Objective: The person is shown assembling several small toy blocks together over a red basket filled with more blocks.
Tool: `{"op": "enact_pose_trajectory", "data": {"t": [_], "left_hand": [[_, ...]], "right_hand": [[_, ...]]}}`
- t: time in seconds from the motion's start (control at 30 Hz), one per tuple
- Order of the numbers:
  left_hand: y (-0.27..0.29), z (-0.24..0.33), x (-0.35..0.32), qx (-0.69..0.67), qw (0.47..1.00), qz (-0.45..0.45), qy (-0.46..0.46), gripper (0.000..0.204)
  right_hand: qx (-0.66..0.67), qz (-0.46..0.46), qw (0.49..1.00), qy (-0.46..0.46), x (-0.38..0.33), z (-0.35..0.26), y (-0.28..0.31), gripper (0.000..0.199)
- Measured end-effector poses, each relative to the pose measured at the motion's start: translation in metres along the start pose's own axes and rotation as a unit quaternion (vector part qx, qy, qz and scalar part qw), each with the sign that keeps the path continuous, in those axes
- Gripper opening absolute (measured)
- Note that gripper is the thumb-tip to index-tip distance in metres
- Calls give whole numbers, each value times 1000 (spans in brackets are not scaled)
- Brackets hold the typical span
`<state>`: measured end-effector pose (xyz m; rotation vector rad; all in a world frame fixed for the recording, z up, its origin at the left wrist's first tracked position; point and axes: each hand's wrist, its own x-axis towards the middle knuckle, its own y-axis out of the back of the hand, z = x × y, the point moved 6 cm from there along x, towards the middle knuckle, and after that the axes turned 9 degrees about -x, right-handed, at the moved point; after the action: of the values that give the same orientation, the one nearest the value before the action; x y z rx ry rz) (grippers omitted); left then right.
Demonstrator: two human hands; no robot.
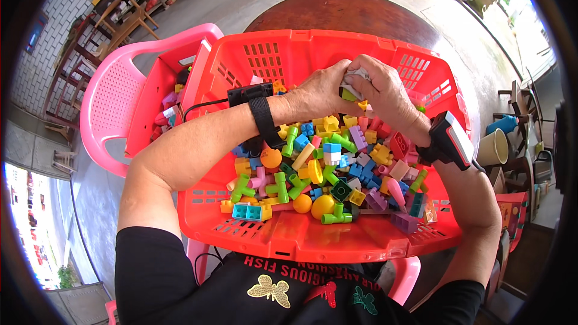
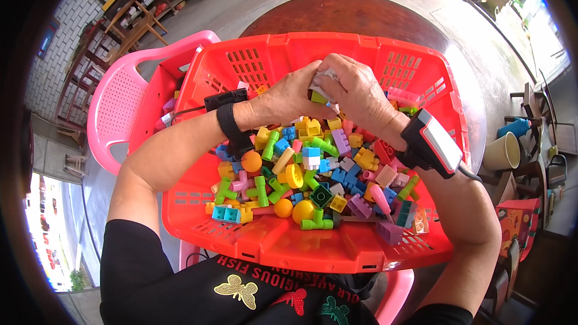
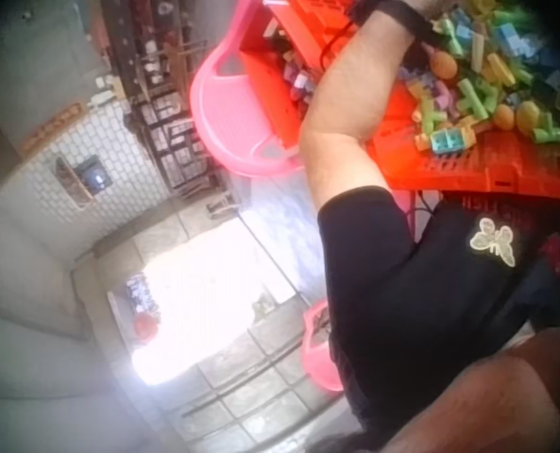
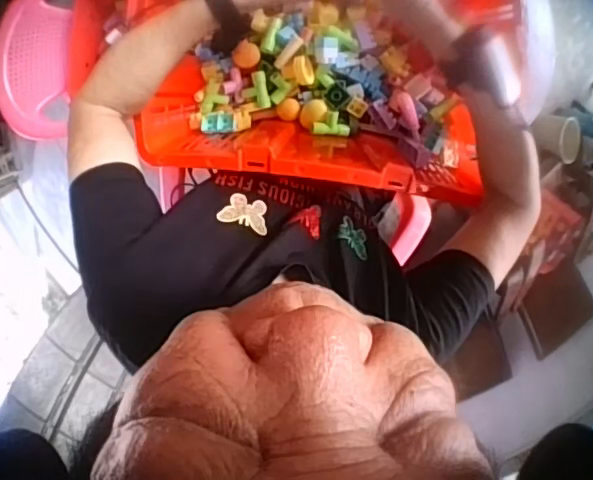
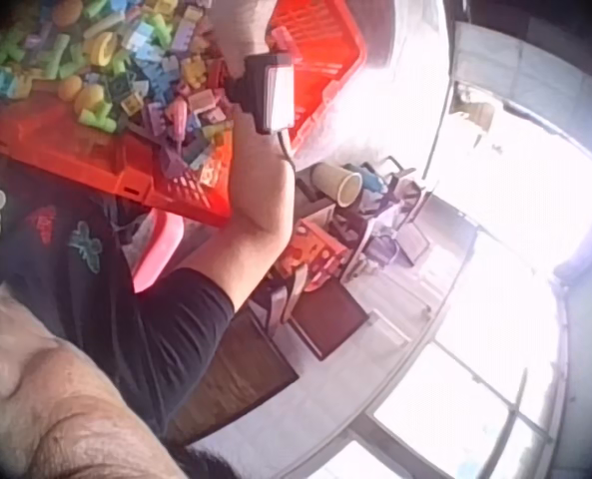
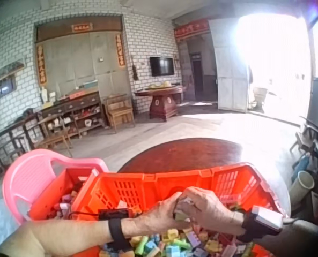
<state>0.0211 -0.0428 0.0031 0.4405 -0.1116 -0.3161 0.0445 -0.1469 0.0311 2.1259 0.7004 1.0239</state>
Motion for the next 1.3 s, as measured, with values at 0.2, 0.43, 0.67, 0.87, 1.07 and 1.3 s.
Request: {"op": "enact_pose_trajectory", "data": {"t": [0.2,0.43,0.67,0.87,1.07,1.3], "left_hand": [[-1,-3,1,-52,999,-14,0,64],[0,-1,0,-44,999,3,-27,62],[-2,9,-4,-8,995,40,-90,74],[0,14,-7,0,998,19,-65,83],[4,5,-3,7,996,37,-77,84],[-1,14,-6,66,990,33,-117,85]], "right_hand": [[84,-6,992,-96,-2,9,0,16],[38,-1,999,5,-2,0,-4,15],[47,-11,999,-5,1,7,-2,15],[109,-71,987,-95,-4,8,-7,19],[52,-27,998,12,-4,-6,-7,16],[53,-44,998,-14,-1,0,-4,14]]}}
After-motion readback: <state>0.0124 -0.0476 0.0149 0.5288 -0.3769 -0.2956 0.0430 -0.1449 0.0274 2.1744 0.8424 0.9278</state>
